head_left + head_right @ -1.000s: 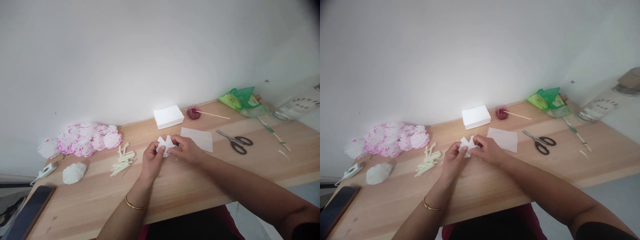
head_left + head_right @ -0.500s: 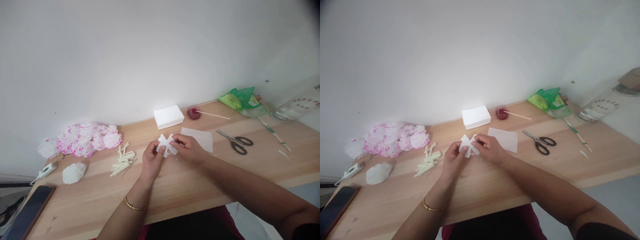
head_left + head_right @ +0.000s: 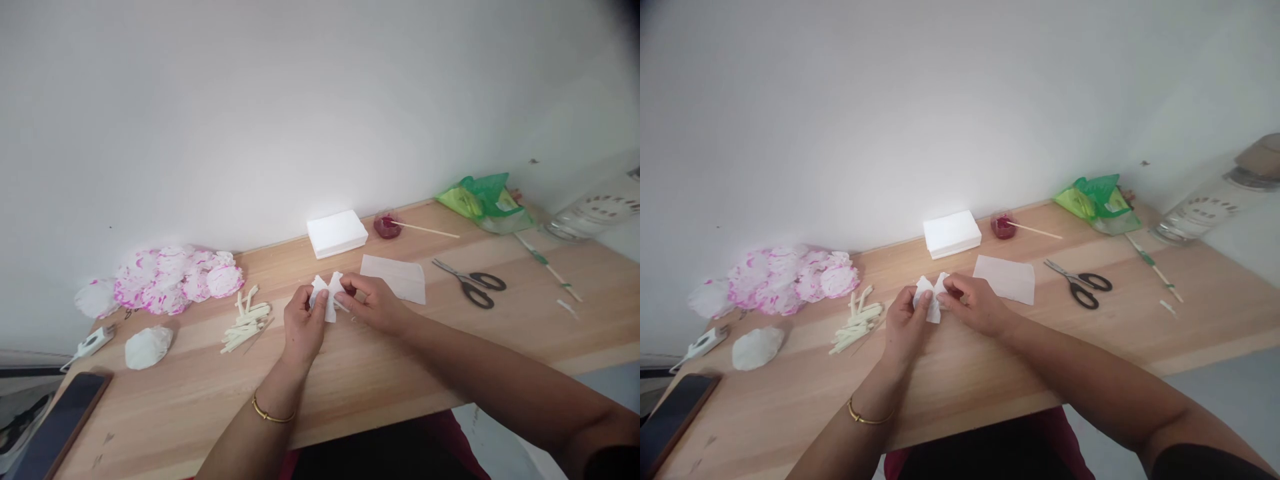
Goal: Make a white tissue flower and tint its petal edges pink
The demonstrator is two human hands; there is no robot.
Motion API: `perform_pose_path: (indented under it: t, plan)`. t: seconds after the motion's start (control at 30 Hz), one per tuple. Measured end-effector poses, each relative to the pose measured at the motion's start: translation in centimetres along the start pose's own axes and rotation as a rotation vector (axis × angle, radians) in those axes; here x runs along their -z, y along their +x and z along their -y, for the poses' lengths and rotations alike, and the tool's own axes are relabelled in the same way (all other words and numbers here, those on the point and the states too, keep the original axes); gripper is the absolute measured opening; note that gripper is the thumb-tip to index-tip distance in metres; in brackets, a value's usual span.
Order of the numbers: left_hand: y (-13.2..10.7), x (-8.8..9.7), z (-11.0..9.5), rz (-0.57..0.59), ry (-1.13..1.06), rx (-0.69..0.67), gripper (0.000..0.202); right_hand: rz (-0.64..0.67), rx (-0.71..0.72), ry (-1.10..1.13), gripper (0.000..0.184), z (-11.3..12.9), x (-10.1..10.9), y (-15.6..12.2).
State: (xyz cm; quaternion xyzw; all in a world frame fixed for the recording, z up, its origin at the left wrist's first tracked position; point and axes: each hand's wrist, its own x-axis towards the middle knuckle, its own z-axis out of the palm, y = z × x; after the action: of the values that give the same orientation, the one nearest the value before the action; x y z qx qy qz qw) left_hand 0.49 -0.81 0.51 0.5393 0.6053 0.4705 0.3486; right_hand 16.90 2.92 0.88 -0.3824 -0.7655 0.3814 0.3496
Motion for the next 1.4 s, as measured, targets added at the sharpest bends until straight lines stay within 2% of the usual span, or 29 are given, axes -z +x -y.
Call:
perform_pose_path:
  t: [0.2,0.37,0.6,0.9,1.0,1.13,1.27,1.33,1.4]
  plan:
    - [-0.4,-0.1,0.0,0.016,-0.002,-0.047,0.022,-0.032,-0.087,-0.001,0.021,-0.1,-0.1,0.1]
    - [-0.2,-0.2,0.4,-0.025,-0.132,0.011,0.024,-0.092,-0.102,0.057,0.020,-0.2,-0.1,0.1]
    - [0.1,-0.2,0.4,-0.017,-0.217,0.084,0.026,-0.054,-0.137,0.137,0.020,-0.5,-0.1,0.1]
    - [0.3,-0.3,0.4,-0.052,-0.268,0.098,0.026,-0.029,-0.084,0.058,0.017,-0.7,-0.1,0.2]
    - [0.5,-0.4,0.6,-0.018,-0.304,0.093,0.026,-0.051,-0.087,0.043,0.017,-0.8,-0.1,0.3]
    - [0.5,-0.4,1.0,-0.012,-0.304,0.034,0.023,-0.177,-0.055,-0.013,0.011,-0.7,0.1,0.5]
    - [0.2,-0.3,1.0,-0.069,-0.111,-0.070,0.018,-0.356,0.150,-0.127,0.005,0.0,0.2,0.1]
    - [0.0,-0.3,0.7,-0.088,0.050,-0.201,0.015,-0.315,0.211,-0.136,0.004,0.5,0.1,-0.2]
    - [-0.2,-0.3,0.4,-0.090,0.196,-0.355,0.013,-0.211,0.200,-0.086,0.007,0.8,0.0,-0.5]
